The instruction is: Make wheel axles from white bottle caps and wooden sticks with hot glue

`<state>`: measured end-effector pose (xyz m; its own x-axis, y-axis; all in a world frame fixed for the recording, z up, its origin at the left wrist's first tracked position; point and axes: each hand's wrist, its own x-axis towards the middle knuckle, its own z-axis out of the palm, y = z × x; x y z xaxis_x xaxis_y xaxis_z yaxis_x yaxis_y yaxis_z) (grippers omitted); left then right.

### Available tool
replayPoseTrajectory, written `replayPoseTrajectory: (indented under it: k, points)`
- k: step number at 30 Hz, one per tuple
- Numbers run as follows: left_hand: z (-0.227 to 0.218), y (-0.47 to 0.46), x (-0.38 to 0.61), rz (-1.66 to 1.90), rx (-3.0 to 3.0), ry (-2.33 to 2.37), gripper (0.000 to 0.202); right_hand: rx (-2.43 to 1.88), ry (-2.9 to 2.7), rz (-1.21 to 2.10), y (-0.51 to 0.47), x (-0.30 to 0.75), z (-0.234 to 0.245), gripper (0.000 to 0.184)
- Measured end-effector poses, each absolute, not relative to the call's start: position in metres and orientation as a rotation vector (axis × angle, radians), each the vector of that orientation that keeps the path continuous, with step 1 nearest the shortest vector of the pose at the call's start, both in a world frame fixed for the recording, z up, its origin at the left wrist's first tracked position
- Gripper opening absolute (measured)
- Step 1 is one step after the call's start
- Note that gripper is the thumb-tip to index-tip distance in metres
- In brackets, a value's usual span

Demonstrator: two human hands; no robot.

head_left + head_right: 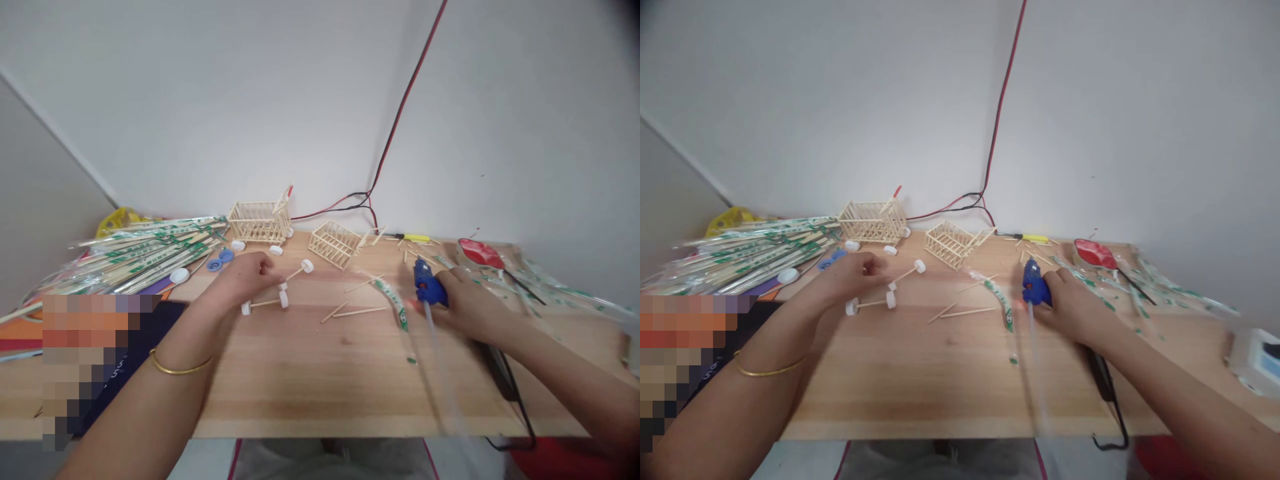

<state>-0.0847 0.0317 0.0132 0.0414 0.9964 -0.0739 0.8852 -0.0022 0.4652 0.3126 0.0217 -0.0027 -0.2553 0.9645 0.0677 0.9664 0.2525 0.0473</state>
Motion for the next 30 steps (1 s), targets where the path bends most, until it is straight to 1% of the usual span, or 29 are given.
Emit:
replayPoseTrajectory:
  k: [3, 5, 6, 8, 9, 10, 12, 14, 16, 18, 21, 23, 24, 26, 28, 30]
  points:
    - [0.016, 0.03, -0.084, 0.619, 1.964, 1.79, 0.031, -1.92, -2.481, 0.035, 0.034, 0.328, -0.009, 0.025]
    - [0.018, 0.028, -0.082, 0.756, 1.952, 1.669, 0.032, -1.897, -2.495, 0.124, 0.036, 0.331, -0.007, 0.027]
    - [0.019, 0.027, -0.081, 0.811, 1.95, 1.631, 0.032, -1.884, -2.487, 0.095, 0.034, 0.33, -0.004, 0.031]
    - [0.021, 0.025, -0.076, 0.87, 1.991, 1.626, 0.029, -1.831, -2.424, -0.073, 0.026, 0.317, 0.009, 0.04]
    - [0.022, 0.023, -0.072, 0.869, 2.033, 1.649, 0.027, -1.758, -2.392, -0.141, 0.02, 0.305, 0.018, 0.038]
    - [0.023, 0.021, -0.069, 0.847, 2.088, 1.682, 0.026, -1.654, -2.346, -0.135, 0.013, 0.29, 0.027, 0.032]
    - [0.024, 0.017, -0.06, 0.759, 2.246, 1.729, 0.025, -1.437, -2.329, 0.083, 0.002, 0.253, 0.041, 0.025]
    - [0.022, 0.012, -0.051, 0.643, 2.429, 1.727, 0.024, -1.267, -2.258, 0.305, -0.005, 0.213, 0.047, 0.025]
    - [0.019, 0.007, -0.043, 0.535, 2.581, 1.669, 0.024, -1.16, -2.241, 0.515, -0.006, 0.178, 0.044, 0.028]
    - [0.015, 0.004, -0.037, 0.486, 2.671, 1.596, 0.023, -1.118, -2.254, 0.633, -0.001, 0.153, 0.036, 0.02]
    - [0.012, 0.004, -0.036, 0.507, 2.702, 1.573, 0.02, -1.118, -2.241, 0.667, 0.009, 0.137, 0.025, 0.015]
    - [0.014, 0.007, -0.041, 0.611, 2.654, 1.614, 0.019, -1.12, -2.244, 0.644, 0.016, 0.136, 0.021, 0.012]
    - [0.015, 0.008, -0.045, 0.682, 2.608, 1.653, 0.02, -1.131, -2.245, 0.621, 0.019, 0.138, 0.018, 0.011]
    - [0.019, 0.012, -0.057, 0.793, 2.483, 1.777, 0.031, -1.175, -2.241, 0.573, 0.023, 0.143, 0.012, 0.011]
    - [0.022, 0.015, -0.068, 0.734, 2.363, 1.909, 0.036, -1.227, -2.233, 0.549, 0.026, 0.147, 0.003, 0.011]
    - [0.023, 0.017, -0.076, 0.537, 2.274, 1.958, 0.033, -1.26, -2.233, 0.547, 0.027, 0.15, -0.008, 0.008]
